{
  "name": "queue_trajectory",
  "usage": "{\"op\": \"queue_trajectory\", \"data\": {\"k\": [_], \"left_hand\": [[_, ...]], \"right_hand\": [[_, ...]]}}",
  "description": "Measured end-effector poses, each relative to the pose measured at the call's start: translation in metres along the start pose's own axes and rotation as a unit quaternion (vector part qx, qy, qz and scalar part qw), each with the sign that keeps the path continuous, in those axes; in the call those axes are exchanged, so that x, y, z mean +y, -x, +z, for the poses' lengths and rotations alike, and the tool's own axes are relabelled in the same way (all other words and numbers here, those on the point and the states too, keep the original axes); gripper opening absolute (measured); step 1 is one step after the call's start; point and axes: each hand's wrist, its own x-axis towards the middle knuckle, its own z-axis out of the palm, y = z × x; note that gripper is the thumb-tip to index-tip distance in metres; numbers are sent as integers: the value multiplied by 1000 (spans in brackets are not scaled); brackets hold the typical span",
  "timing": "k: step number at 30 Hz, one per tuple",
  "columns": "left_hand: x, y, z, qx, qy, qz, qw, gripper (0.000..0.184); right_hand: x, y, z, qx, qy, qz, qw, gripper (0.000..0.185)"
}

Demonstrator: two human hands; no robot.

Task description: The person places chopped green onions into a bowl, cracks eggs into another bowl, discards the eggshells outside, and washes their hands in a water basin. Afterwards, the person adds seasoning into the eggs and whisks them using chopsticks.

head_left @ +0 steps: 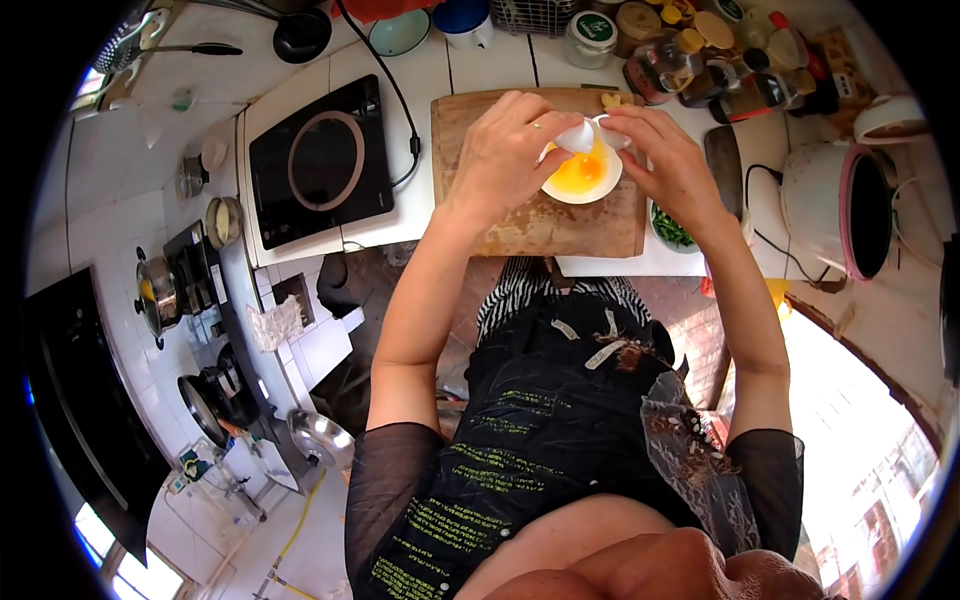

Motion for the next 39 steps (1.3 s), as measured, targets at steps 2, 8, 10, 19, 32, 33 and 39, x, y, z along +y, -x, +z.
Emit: {"op": "queue_trajectory", "data": {"k": [2, 8, 10, 19, 32, 33, 39], "left_hand": [[2, -1, -3, 3, -9, 8, 1000, 35], [9, -3, -10, 6, -24, 10, 1000, 35], [10, -3, -11, 9, -23, 14, 1000, 35], [15, -5, -17, 10, -32, 23, 999, 35], [21, -8, -28, 26, -34, 46, 998, 36], [22, -9, -31, 26, -34, 47, 998, 36], [41, -16, -55, 52, -35, 75, 995, 36]], "right_hand": [[-3, 0, -3, 1, -1, 2, 1000, 39], [-11, -1, -10, 12, -4, -12, 1000, 40], [-13, -1, -12, 10, -14, -8, 1000, 40], [-15, -1, -15, 21, -2, -12, 1000, 39], [-23, -2, -21, 21, 2, -13, 1000, 38], [-25, -3, -22, 20, -5, -6, 1000, 38], [-38, -9, -37, 71, -22, -14, 997, 38]]}}
